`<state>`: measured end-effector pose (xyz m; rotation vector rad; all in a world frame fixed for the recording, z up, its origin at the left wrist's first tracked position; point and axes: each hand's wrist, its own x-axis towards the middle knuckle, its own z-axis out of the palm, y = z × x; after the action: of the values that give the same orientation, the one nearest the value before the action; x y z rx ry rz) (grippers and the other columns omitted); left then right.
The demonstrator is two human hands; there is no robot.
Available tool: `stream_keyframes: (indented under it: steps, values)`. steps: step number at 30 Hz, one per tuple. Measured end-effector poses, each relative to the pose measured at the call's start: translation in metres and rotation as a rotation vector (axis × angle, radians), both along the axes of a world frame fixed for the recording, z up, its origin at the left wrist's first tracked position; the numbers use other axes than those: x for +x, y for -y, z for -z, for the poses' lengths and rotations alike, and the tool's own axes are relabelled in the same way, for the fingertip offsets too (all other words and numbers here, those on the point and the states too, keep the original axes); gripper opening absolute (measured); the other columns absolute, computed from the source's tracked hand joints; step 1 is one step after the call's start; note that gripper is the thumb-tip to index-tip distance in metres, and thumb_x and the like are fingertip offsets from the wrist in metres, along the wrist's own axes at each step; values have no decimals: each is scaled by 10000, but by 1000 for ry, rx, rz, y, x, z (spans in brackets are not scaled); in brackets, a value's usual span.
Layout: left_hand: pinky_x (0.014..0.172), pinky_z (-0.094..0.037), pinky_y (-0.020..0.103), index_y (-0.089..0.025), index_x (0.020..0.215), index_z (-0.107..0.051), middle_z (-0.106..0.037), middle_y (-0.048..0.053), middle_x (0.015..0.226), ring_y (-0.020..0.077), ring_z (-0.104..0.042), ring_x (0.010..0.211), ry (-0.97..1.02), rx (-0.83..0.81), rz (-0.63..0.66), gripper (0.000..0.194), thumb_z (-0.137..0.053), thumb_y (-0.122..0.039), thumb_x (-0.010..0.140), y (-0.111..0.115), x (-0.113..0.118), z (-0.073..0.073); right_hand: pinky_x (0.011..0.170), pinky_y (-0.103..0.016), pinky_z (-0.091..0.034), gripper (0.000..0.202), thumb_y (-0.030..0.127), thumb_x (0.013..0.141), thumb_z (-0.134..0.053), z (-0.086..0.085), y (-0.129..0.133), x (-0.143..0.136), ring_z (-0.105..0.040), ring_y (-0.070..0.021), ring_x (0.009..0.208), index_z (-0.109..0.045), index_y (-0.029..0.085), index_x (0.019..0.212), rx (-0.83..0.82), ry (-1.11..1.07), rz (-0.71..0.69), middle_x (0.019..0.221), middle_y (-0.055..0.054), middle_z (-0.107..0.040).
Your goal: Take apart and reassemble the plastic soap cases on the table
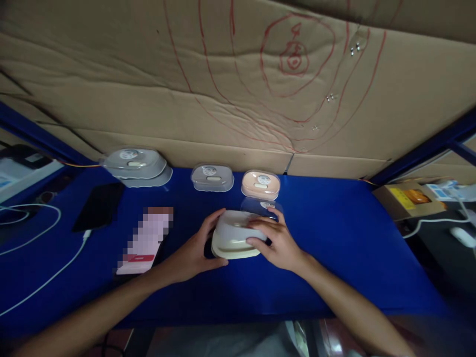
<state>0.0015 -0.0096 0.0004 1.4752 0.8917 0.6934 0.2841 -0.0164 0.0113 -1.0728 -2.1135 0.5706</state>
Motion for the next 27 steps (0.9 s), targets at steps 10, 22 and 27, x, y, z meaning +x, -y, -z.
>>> stream_keyframes:
  steps: [10, 22, 27]
  values:
    - [1116, -509, 469, -72, 1400, -540, -738, 230, 1224, 336, -740, 1135, 505, -886, -193, 712, -777, -512, 892, -25, 0, -20, 875, -405, -597, 503, 686, 953, -657, -3, -22, 7, -757, -273, 953, -780, 221, 1098, -793, -922, 454, 1019, -71, -823]
    - [1206, -446, 474, -410, 1585, -356, -464, 110, 1622, 350, -485, 1500, 362, -76, -118, 1111, -990, -241, 688, 3, 0, -11, 1198, -488, -466, 407, 346, 1032, -689, -13, 16, -12, -632, -267, 1385, -623, 216, 1412, 228, 96, -238, 1421, -106, -721]
    - [1193, -468, 473, -394, 1618, -377, -454, 112, 1669, 367, -503, 1496, 347, -327, -50, 1126, -982, -207, 687, -3, 2, -10, 1149, -456, -510, 344, 326, 1096, -565, -11, 13, -15, -646, -246, 1364, -623, 183, 1404, 319, 228, -147, 1385, -108, -738]
